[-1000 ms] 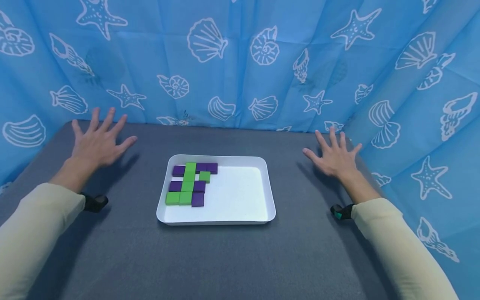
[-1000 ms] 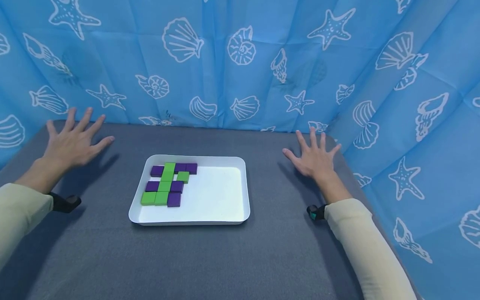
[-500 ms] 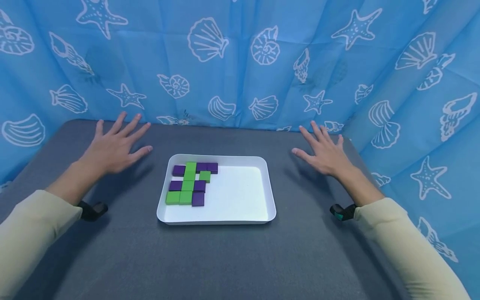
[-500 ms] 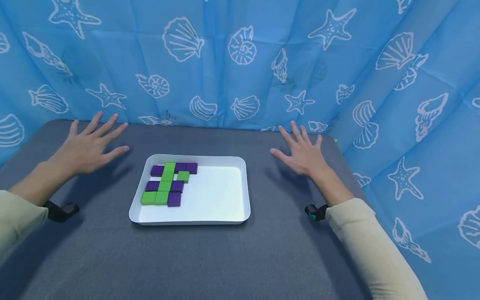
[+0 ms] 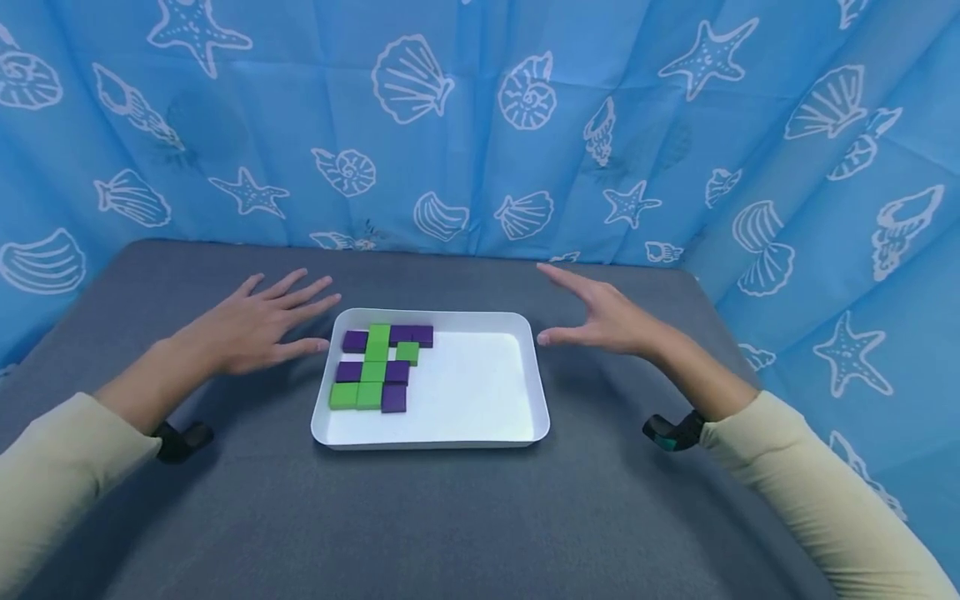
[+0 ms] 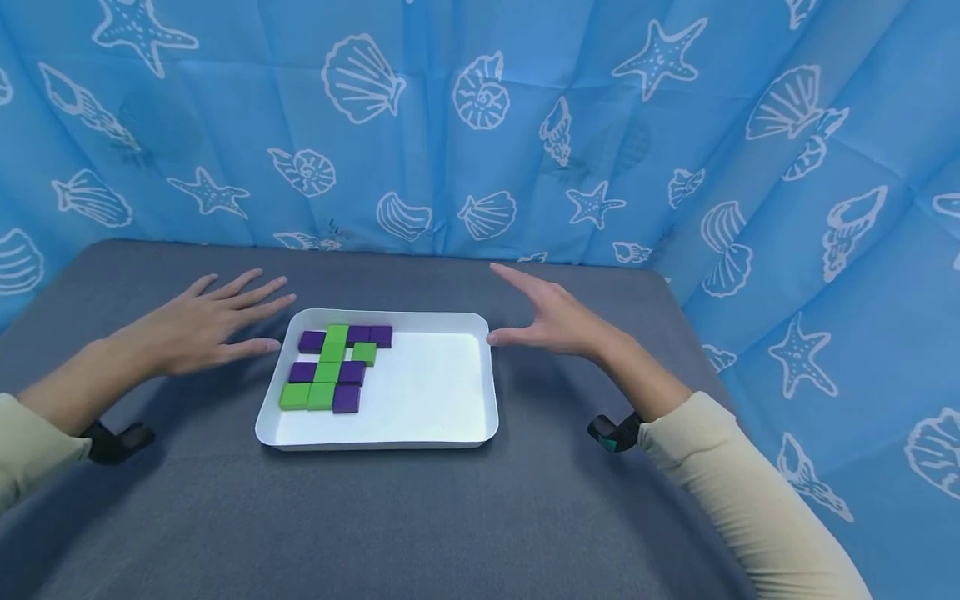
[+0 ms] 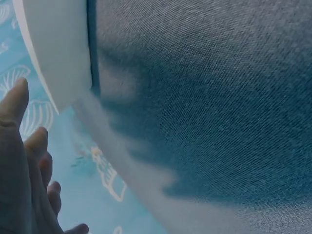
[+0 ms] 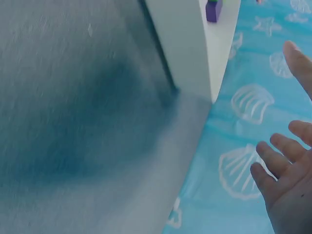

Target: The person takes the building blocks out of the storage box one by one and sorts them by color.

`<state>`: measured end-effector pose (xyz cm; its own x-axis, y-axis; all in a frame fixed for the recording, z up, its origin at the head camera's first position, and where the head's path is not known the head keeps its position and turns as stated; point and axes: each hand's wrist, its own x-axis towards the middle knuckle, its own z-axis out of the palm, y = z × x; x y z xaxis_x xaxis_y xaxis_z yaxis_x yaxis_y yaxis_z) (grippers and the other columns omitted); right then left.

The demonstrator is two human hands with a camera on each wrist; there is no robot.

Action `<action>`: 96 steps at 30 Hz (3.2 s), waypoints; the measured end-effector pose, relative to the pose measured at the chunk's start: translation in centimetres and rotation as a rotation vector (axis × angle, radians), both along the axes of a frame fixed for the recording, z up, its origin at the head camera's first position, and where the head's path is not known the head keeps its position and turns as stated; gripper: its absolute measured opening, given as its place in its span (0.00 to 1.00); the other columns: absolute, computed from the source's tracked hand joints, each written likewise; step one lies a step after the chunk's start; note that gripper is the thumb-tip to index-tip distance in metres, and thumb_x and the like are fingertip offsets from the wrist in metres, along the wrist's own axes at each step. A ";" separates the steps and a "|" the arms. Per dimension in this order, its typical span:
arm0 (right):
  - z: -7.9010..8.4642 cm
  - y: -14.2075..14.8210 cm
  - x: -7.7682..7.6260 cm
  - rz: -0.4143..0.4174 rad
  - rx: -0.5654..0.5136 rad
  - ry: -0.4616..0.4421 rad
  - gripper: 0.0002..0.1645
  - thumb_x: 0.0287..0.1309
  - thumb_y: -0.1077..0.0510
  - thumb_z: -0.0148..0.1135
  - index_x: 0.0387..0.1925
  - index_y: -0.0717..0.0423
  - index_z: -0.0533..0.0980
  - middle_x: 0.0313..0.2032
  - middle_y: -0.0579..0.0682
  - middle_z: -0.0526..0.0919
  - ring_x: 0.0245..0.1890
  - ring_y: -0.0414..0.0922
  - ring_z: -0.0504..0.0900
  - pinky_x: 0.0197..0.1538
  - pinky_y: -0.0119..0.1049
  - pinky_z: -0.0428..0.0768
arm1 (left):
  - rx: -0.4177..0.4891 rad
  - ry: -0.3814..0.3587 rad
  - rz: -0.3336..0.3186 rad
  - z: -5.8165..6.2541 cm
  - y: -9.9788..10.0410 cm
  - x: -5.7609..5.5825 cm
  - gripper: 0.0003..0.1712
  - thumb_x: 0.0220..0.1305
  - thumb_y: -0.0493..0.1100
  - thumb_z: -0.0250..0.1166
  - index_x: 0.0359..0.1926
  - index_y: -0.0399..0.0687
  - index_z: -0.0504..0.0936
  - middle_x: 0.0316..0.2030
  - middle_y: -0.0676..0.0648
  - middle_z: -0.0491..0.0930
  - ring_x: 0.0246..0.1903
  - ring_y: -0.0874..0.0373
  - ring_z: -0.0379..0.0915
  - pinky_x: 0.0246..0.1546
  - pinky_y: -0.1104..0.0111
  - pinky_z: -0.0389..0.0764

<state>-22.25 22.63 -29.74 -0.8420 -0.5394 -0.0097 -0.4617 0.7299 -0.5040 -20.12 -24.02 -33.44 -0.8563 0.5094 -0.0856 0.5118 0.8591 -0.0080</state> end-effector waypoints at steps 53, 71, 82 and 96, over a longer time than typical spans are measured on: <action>-3.5 -16.1 1.8 0.399 -0.031 -0.470 0.38 0.51 0.63 0.77 0.63 0.64 0.73 0.59 0.55 0.81 0.58 0.43 0.81 0.59 0.30 0.75 | -0.049 -0.038 -0.100 -1.0 0.4 1.1 0.49 0.66 0.76 0.48 0.77 0.53 0.58 0.75 0.45 0.57 0.73 0.37 0.53 0.64 0.29 0.47; -3.9 -17.0 2.0 0.423 -0.034 -0.435 0.30 0.54 0.68 0.72 0.60 0.65 0.76 0.55 0.54 0.84 0.55 0.41 0.82 0.57 0.25 0.75 | -0.034 -0.028 -0.117 -1.2 0.1 1.3 0.48 0.67 0.74 0.48 0.78 0.52 0.56 0.76 0.44 0.56 0.73 0.38 0.53 0.65 0.30 0.49; -3.9 -17.8 2.2 0.411 0.014 -0.350 0.28 0.54 0.68 0.72 0.57 0.67 0.76 0.52 0.56 0.85 0.51 0.43 0.84 0.53 0.24 0.77 | -0.027 -0.022 -0.118 -1.1 0.2 1.5 0.48 0.67 0.74 0.50 0.77 0.51 0.58 0.75 0.44 0.57 0.72 0.38 0.53 0.65 0.31 0.49; -3.5 -18.6 2.8 0.428 0.080 -0.186 0.29 0.50 0.60 0.77 0.55 0.65 0.79 0.46 0.54 0.87 0.45 0.39 0.86 0.48 0.23 0.79 | -0.017 -0.049 -0.104 -0.8 0.5 1.4 0.49 0.66 0.75 0.50 0.76 0.49 0.60 0.74 0.42 0.58 0.72 0.36 0.54 0.63 0.30 0.53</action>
